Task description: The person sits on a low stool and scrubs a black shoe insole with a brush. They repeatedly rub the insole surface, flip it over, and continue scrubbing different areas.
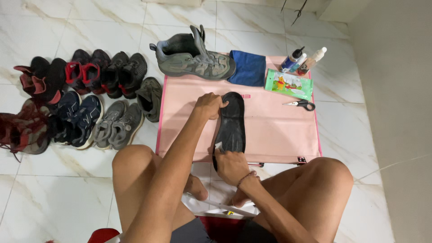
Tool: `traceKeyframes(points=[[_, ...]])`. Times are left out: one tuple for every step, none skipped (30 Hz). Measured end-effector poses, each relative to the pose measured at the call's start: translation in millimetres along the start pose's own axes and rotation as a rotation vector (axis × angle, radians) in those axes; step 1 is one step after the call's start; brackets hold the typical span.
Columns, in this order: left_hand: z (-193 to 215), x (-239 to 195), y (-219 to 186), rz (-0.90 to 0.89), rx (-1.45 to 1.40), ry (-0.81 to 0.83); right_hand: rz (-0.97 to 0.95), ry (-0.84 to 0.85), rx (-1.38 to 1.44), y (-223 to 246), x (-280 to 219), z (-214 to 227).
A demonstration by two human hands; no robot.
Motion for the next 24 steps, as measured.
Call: traceKeyframes(points=[[1.6,-0.9,0.4,0.003,0.002,-0.011,0.005,-0.009,-0.006,-16.4,7.2,10.8],[2.4,-1.3,0.8,0.003,-0.009,-0.011,-0.007,-0.009,0.094,-33.8,14.7,21.1],[-3.8,-4.9,-0.5,0.001,-0.023,0.001,-0.022,0.002,0.2,-49.1,16.5,27.5],[-1.2,0.1,1.0,0.003,-0.024,0.003,-0.02,0.004,0.2,-59.0,36.1,47.6],[-3.1,1.3,1.5,0.001,-0.019,-0.024,-0.155,-0.111,0.172,-72.4,50.5,68.5],[-5.0,2.7,1.8,-0.001,-0.013,-0.051,-0.287,-0.227,0.142,-86.1,64.2,89.0],[-8.5,4.4,1.8,-0.003,-0.014,-0.052,-0.288,-0.228,0.14,-80.9,73.2,69.3],[-11.8,6.6,1.5,-0.005,-0.016,-0.028,-0.31,-0.193,0.051,-76.7,82.9,50.0],[-9.5,11.9,3.5,-0.01,-0.012,-0.007,-0.333,-0.165,-0.035,-72.6,97.5,34.1],[1.0,2.0,-1.7,-0.014,-0.006,-0.011,-0.337,-0.172,-0.034,-61.1,83.2,39.7],[8.0,-9.6,-7.1,-0.016,0.022,-0.019,-0.315,-0.125,-0.012,-49.6,67.8,41.5],[14.2,-21.4,-12.0,-0.018,0.05,-0.027,-0.293,-0.079,0.009,-37.8,52.2,42.5],[15.1,-22.9,-12.2,-0.015,0.043,-0.018,-0.291,-0.067,0.01,-31.6,36.3,29.2],[16.5,-24.5,-12.4,0.001,0.072,-0.024,-0.237,-0.077,-0.011,-23.3,20.0,17.3],[20.6,-23.7,-14.3,0.011,0.104,-0.033,-0.188,-0.091,-0.031,-17.0,4.6,7.3],[31.4,-49.2,-25.7,0.009,0.101,-0.027,-0.19,-0.085,-0.03,-21.2,-4.8,9.9],[52.8,-67.9,-35.5,-0.043,0.025,-0.03,-0.147,-0.135,-0.031,-27.5,-1.5,19.3],[73.0,-87.9,-46.0,-0.096,-0.051,-0.032,-0.103,-0.186,-0.032,-33.5,0.9,28.4],[54.6,-77.9,-38.9,-0.098,-0.049,-0.032,-0.105,-0.188,-0.031,-48.2,14.8,41.2],[34.0,-67.0,-27.4,0.005,-0.121,0.008,-0.177,-0.286,0.039,-66.2,27.8,57.0],[9.1,-58.6,-17.0,0.111,-0.2,0.058,-0.248,-0.374,0.111,-84.2,37.1,70.2],[3.3,-59.8,-18.2,0.113,-0.204,0.067,-0.249,-0.363,0.113,-83.7,47.3,71.8],[1.4,-58.3,-17.2,0.136,-0.169,0.082,-0.206,-0.472,0.081,-82.8,60.6,80.6],[-0.5,-57.0,-16.5,0.159,-0.133,0.097,-0.161,-0.581,0.049,-81.8,73.2,89.2]])
Point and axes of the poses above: each hand's wrist, its own x-axis towards the middle knuckle, its own z-axis out of the back of the hand, y = z × x, the point moved 4 cm from there along x, towards the middle knuckle, and after that the axes turned 3 degrees about -x, right-handed, at the moved point
